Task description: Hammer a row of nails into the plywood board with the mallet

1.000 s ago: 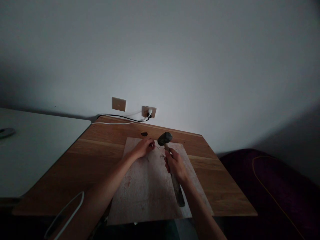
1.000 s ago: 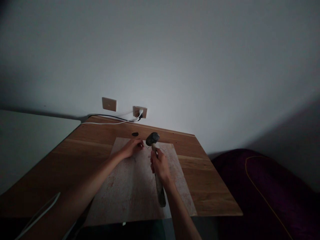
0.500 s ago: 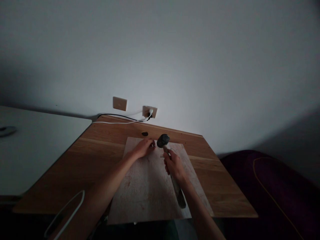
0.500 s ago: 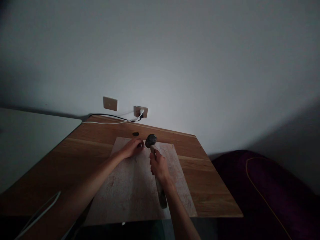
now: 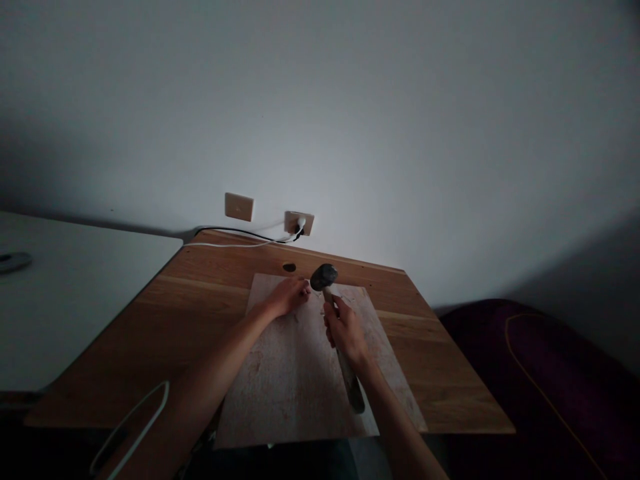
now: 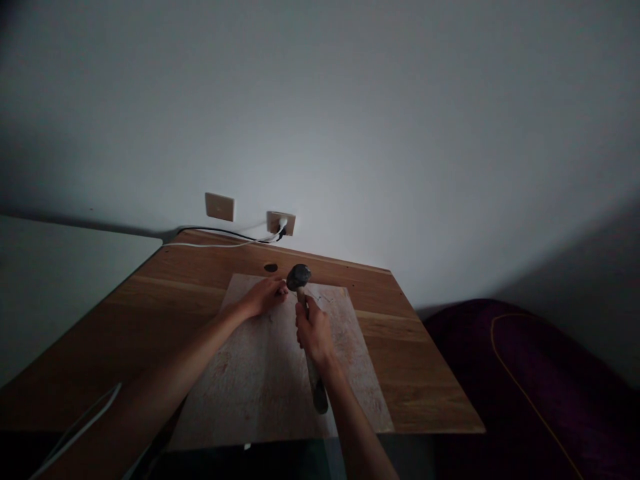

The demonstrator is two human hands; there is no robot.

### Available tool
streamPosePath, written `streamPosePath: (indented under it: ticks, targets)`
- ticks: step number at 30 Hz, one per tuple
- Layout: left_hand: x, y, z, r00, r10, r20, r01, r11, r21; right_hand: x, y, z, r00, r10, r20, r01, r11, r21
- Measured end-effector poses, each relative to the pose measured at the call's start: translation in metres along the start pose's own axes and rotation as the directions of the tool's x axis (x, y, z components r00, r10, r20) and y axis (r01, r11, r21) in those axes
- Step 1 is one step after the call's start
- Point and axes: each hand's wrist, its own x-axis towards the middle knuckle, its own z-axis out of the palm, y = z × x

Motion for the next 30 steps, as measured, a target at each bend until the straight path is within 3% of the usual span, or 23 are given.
streamPosePath:
  ticks: [7, 18, 22, 30]
  targets:
    - [-0.002, -0.004, 0.002, 1.0, -0.02, -0.022, 0.02, 1.0, -0.013, 0.004, 0.006, 0.003, 0.998, 0.066, 0.004, -0.066, 0.997, -0.03]
    - [0.001, 0.001, -0.002, 0.998, -0.045, 0.038, 0.045, 0.999, 0.005, 0.0, -0.005, -0.002, 1.0, 0.016, -0.018, -0.016, 1.0, -0.025]
    - [0.0, 0.0, 0.0, 0.998, -0.055, -0.013, 0.055, 0.998, -0.008, 0.005, -0.003, 0.003, 0.999, 0.049, 0.016, -0.048, 0.998, -0.043]
    - [-0.008, -0.006, -0.001, 0.999, 0.015, -0.037, -0.019, 0.993, -0.118, 0.002, 0.001, -0.005, 0.998, 0.06, -0.01, -0.06, 0.998, -0.007]
